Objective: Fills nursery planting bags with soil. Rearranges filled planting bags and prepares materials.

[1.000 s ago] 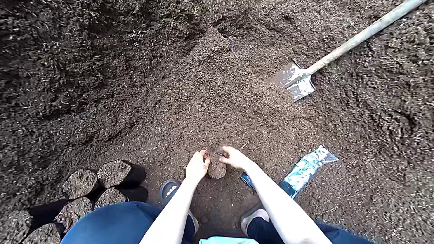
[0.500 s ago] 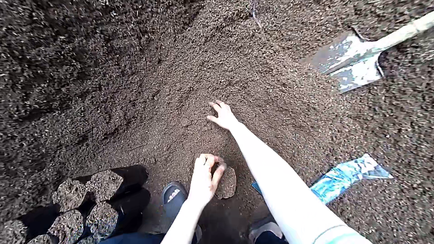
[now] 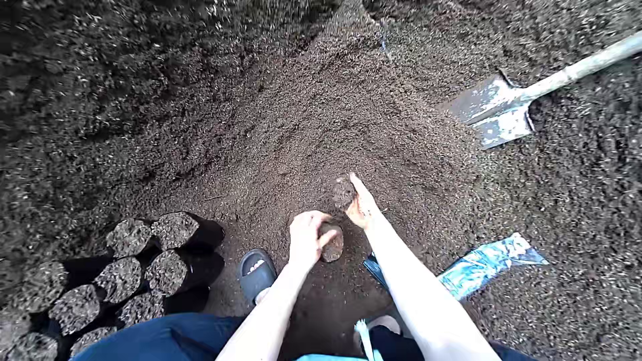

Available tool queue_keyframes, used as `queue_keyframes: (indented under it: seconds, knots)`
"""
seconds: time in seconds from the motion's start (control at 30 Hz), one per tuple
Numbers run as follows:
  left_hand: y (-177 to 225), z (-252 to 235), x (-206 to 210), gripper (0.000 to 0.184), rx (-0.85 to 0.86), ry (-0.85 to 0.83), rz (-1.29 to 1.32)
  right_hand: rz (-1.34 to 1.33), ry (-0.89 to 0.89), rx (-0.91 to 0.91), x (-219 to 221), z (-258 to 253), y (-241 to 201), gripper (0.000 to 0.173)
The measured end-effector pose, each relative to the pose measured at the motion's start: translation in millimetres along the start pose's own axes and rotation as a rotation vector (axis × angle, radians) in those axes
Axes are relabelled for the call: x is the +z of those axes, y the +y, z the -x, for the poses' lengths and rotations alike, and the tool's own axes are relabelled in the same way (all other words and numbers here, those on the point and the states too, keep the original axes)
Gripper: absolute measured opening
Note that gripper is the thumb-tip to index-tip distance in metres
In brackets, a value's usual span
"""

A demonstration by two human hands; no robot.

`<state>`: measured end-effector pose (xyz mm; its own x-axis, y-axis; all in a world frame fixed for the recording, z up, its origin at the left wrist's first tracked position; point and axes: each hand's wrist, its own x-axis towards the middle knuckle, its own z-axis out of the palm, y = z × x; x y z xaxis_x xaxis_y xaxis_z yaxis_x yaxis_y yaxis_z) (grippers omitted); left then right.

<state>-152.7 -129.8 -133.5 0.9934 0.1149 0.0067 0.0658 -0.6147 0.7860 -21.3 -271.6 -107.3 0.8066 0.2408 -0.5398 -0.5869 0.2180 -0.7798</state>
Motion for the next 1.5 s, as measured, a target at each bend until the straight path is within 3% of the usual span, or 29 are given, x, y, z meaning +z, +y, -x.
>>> queue_keyframes:
  seconds: [0.07,0.1,0.23,0.37,0.47,0.57,0.7,0.8,0.87,0.93,1.0,1.07,1.13,1.3,1.4,1.5]
  knots:
    - [6.1,9.6,-9.8,0.054,-0.298,0.086,0.112,-0.085,0.028,-0.033,10.0,29.9,2.3,0.054]
    - [8.6,16.8,-16.3,0.06,-0.431,0.053,0.146,-0.071,0.03,-0.068,14.0,42.2,5.7,0.053]
    - [22.9,40.5,-34.3,0.073,-0.691,-0.302,0.106,0.361,-0.034,-0.256,16.2,64.9,21.8,0.042]
    - [33.1,31.4,-33.6,0.084,-0.767,-0.463,0.029,1.027,-0.132,-0.445,18.9,46.2,20.0,0.041]
    - [25.0,23.2,-33.9,0.069,-0.738,-0.567,-0.002,1.459,-0.223,-0.336,25.2,21.7,23.8,0.057]
    - [18.5,22.1,-37.9,0.052,-0.643,-0.616,-0.028,1.706,-0.255,-0.231,38.2,19.3,31.9,0.063]
    - [21.4,31.1,-31.8,0.043,-0.605,-0.533,0.007,1.923,-0.166,-0.383,44.3,25.7,54.1,0.056]
    - [24.2,38.0,-25.3,0.044,-0.577,-0.47,0.026,1.956,-0.188,-0.469,36.8,24.5,50.8,0.056]
    - [21.0,38.1,-30.8,0.047,-0.579,-0.43,0.057,1.774,-0.194,-0.406,28.1,22.3,34.4,0.055]
    - [20.4,36.0,-39.4,0.06,-0.662,-0.442,0.09,1.473,-0.193,-0.197,9.9,27.3,13.0,0.056]
    - [18.4,29.6,-43.6,0.086,-0.774,-0.533,0.133,1.287,-0.262,0.126,-11.0,36.7,-2.2,0.066]
    - [12.6,24.8,-39.4,0.088,-0.824,-0.608,0.216,1.207,-0.331,0.388,-21.7,48.1,2.3,0.068]
    - [10.9,16.5,-39.9,0.08,-0.809,-0.663,0.237,1.262,-0.329,0.498,-18.7,51.1,9.7,0.065]
    - [17.5,10.3,-38.0,0.062,-0.629,-0.713,-0.045,1.513,-0.305,0.477,-11.5,58.0,16.3,0.07]
    - [24.4,15.2,-40.3,0.053,-0.606,-0.621,-0.045,1.635,-0.327,0.301,-8.9,58.9,19.0,0.06]
    - [19.9,13.3,-60.1,0.047,-0.56,-0.544,-0.006,1.774,-0.359,0.15,21.7,67.2,1.0,0.051]
